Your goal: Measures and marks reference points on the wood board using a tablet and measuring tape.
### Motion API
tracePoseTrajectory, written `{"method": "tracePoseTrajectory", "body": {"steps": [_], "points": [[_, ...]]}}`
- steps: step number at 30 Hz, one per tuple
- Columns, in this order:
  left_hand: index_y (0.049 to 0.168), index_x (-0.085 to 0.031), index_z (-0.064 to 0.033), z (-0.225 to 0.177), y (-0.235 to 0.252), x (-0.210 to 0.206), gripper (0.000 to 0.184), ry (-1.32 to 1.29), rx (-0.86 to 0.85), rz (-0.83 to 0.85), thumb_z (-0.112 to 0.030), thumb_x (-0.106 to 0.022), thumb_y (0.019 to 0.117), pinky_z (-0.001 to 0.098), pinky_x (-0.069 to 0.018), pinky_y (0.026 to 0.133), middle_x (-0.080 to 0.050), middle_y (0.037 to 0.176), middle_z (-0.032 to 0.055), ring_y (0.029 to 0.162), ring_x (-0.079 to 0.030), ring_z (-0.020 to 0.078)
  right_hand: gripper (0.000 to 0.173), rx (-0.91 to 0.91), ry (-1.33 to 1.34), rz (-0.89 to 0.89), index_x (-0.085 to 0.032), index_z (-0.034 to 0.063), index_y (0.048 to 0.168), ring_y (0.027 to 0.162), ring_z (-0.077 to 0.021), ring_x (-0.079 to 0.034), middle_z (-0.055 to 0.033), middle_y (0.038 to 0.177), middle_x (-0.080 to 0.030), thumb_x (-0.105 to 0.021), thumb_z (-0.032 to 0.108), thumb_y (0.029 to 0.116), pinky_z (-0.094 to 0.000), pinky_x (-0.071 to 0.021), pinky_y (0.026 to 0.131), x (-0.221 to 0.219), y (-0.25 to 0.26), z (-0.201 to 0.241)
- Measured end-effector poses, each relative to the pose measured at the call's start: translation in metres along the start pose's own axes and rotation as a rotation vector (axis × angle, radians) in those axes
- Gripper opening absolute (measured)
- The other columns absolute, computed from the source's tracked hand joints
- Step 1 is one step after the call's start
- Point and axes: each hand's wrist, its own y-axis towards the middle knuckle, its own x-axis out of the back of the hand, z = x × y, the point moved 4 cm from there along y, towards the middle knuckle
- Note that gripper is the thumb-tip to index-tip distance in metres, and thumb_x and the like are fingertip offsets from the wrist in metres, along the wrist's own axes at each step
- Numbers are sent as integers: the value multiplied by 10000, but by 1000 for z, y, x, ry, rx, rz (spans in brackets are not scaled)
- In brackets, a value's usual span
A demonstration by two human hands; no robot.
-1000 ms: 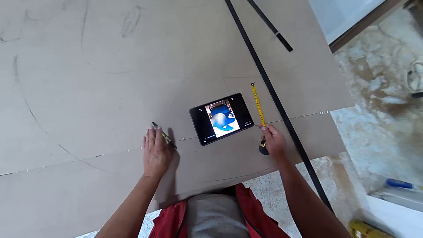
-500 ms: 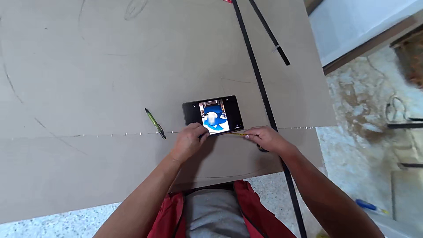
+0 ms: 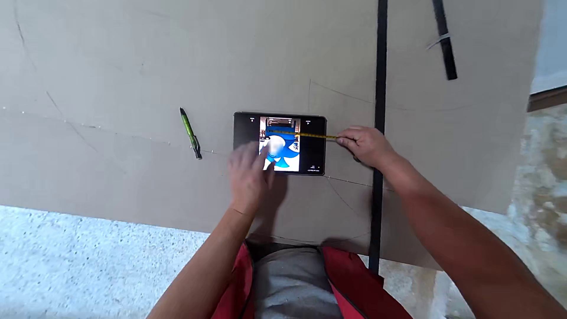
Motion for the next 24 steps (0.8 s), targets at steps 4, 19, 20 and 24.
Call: {"method": "tracePoseTrajectory", "body": {"steps": [4, 19, 20, 24], "points": [[1459, -569, -141, -29, -36, -34, 524, 158, 6, 184, -424, -556, 1017, 554, -460, 1019, -493, 1551, 109, 1327, -533, 355, 281, 52, 1, 2, -770, 175, 1108, 997, -167, -708, -9, 1065, -748, -539, 331, 1071, -445, -574, 893, -3, 17, -4], [1497, -552, -251, -33, -39, -42, 581, 197, 146, 253, -576, -465, 1024, 500, -486, 841, -364, 1618, 184, 1178, -568, 372, 300, 121, -59, 28, -774, 232, 1165, 1083, -169, -687, 31, 1105, -763, -515, 357, 1078, -413, -542, 950, -4, 32, -5], [1496, -553, -253, -33, -39, -42, 578, 197, 145, 251, -575, -468, 1024, 498, -486, 838, -366, 1617, 180, 1170, -571, 366, 302, 121, -61, 12, -775, 228, 1158, 1065, -171, -686, 29, 1099, -765, -514, 357, 1078, -410, -538, 933, -5, 32, -5], [1503, -546, -267, -31, -41, -43, 569, 174, 148, 252, -561, -483, 1021, 500, -493, 841, -346, 1630, 177, 1174, -572, 367, 317, 109, -81, -24, -782, 207, 1133, 1069, -189, -697, 9, 1085, -773, -510, 358, 1078, -418, -541, 944, -7, 34, -2]]}}
